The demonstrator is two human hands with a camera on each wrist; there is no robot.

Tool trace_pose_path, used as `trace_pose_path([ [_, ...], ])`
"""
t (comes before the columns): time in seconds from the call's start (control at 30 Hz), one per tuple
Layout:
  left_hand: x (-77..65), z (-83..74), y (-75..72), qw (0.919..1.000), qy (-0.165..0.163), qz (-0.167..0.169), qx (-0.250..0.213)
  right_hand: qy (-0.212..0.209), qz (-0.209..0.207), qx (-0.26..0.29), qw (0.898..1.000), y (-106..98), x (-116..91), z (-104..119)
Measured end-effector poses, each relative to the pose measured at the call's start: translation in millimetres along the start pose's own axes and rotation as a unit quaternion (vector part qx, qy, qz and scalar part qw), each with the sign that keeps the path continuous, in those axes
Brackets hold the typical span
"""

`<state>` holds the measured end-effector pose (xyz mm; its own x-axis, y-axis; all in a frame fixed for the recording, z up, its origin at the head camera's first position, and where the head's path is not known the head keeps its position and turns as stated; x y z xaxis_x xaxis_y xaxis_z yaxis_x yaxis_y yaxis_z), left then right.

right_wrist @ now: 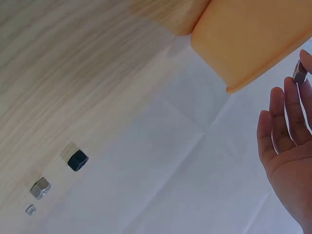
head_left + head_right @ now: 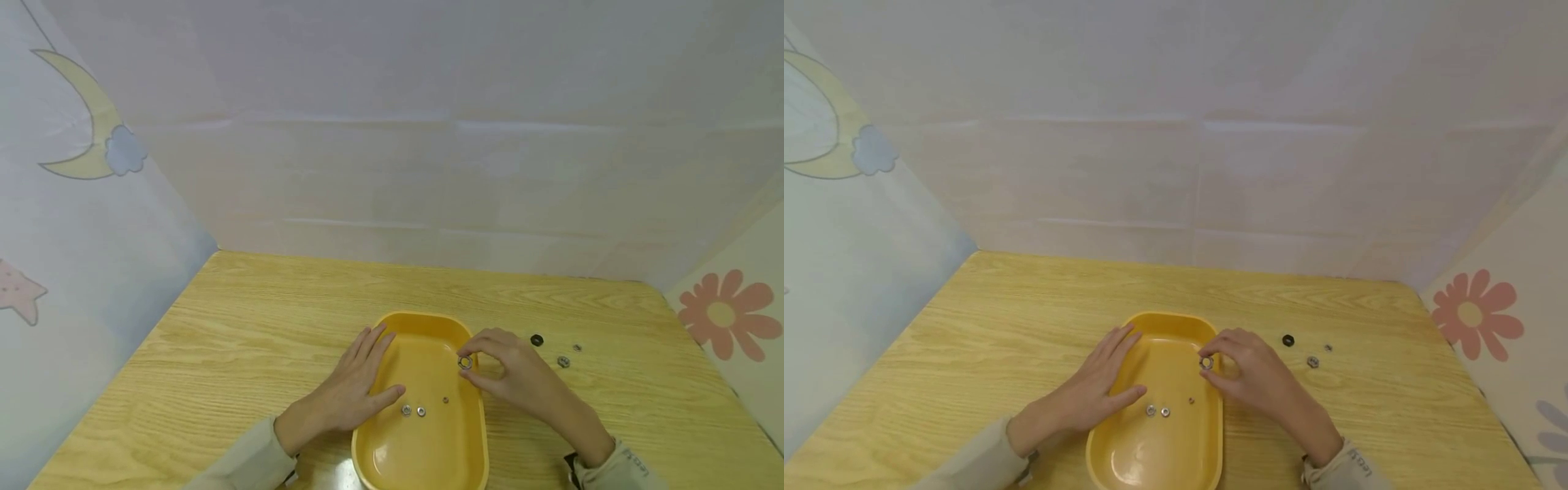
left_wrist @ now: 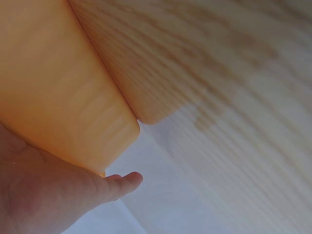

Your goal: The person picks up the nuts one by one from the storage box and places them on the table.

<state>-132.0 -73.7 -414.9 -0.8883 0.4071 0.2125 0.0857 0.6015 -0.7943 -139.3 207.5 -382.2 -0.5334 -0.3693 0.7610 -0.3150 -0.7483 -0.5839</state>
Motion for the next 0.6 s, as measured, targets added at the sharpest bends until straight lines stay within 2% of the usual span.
trace_pose_path([
  [0.2, 0.2, 0.1, 0.2, 1.0000, 0.004, -0.002, 0.000, 0.002, -0.008, -0.012, 1.000, -2, -1, -9],
  [0.6, 0.2, 0.4, 0.7, 1.0000, 0.002, -0.001, -0.003, 0.034, -0.024, -0.015, 0.999, -10, -1, -34],
])
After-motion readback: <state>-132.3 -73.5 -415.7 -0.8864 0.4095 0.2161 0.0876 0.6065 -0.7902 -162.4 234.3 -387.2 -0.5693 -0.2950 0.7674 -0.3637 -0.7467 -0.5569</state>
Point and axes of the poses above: each hand's wrist, its own x-axis towards the middle knuckle, its own y-axis out of the palm, z = x × y, the point moved 1 cm from there along x, towards the middle knuckle, and after that the axes turned 15 degrees about -z, right-handed, at the moved point
